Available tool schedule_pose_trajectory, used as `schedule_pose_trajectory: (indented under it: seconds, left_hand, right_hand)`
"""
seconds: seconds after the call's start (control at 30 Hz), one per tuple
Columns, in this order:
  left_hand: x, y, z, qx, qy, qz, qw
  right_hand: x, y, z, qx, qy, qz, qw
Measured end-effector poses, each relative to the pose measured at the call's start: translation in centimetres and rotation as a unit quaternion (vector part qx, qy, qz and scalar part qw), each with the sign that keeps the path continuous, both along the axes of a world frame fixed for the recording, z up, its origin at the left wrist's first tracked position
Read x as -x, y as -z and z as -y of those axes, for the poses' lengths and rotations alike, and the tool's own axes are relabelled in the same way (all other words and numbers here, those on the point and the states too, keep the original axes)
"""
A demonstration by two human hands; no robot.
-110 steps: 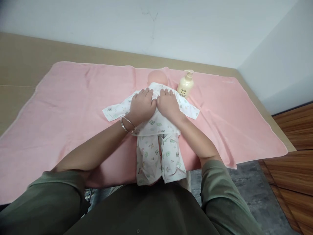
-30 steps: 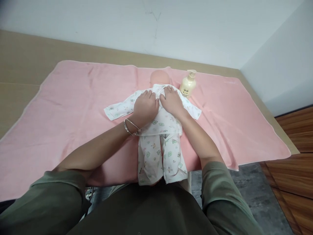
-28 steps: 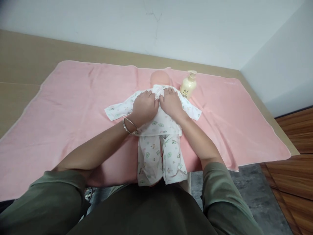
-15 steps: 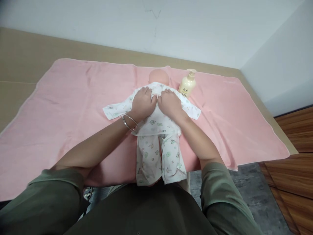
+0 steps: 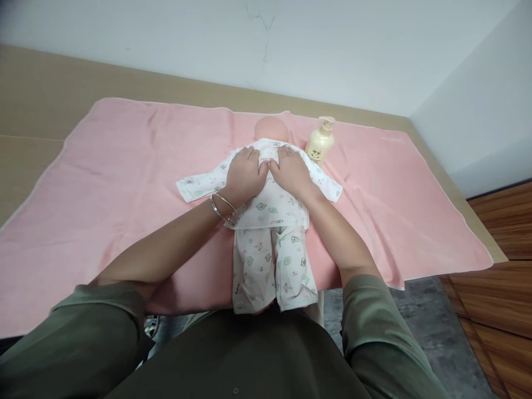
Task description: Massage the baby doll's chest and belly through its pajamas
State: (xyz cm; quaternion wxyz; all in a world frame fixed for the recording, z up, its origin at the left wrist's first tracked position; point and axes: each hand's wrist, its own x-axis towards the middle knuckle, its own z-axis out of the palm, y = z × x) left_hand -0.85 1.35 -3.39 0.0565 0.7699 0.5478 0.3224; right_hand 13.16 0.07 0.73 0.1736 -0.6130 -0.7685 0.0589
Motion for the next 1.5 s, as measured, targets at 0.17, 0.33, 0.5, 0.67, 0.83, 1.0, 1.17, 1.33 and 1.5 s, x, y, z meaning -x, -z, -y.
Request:
schedule_pose_trajectory:
  seconds: [0.17, 0.33, 0.5, 0.67, 0.83, 1.0, 1.17, 1.33, 1.5]
  left_hand:
    - [-0.1, -0.5, 0.3, 0.015, 0.003, -0.019, 1.0]
    - [-0.2, -0.9, 0.6, 0.026, -0.004, -0.033, 0.999]
    - [0.0, -1.2, 0.7, 0.019, 0.005, -0.038, 0.999]
    - [0.8, -1.7, 0.1, 0.037, 0.034, -0.036, 0.998]
    - [1.4, -2.1, -0.6, 0.058, 0.054, -0.021, 0.997]
    - [0.7, -2.7, 0.7, 0.058, 0.03, -0.08, 0.995]
    - [-0.5, -2.6, 3.1, 0.0, 0.019, -0.114, 0.993]
    - [0.1, -3.3, 2.7, 0.028, 0.038, -0.106, 0.993]
    - [1.1, -3.2, 0.6, 0.057, 0.05, -0.086, 0.993]
  right_hand:
    - [-0.2, 0.1, -0.2, 0.0, -0.004, 0.0, 1.0]
    - [-0.4, 0.2, -0.4, 0.012, -0.008, -0.025, 1.0]
    - [-0.4, 0.0, -0.3, 0.026, -0.002, -0.031, 0.999]
    - [0.9, -0.9, 1.3, 0.003, 0.028, 0.013, 1.0]
    - [2.3, -1.7, 3.4, -0.011, 0.043, 0.048, 0.998]
    - [1.8, -1.7, 2.9, 0.006, 0.034, 0.023, 0.999]
    - [0.4, -0.8, 0.8, 0.017, 0.032, -0.019, 0.999]
    - [1.2, -1.0, 2.0, -0.002, 0.056, 0.024, 0.998]
    - [2.7, -1.6, 4.1, -0.032, 0.068, 0.068, 0.995]
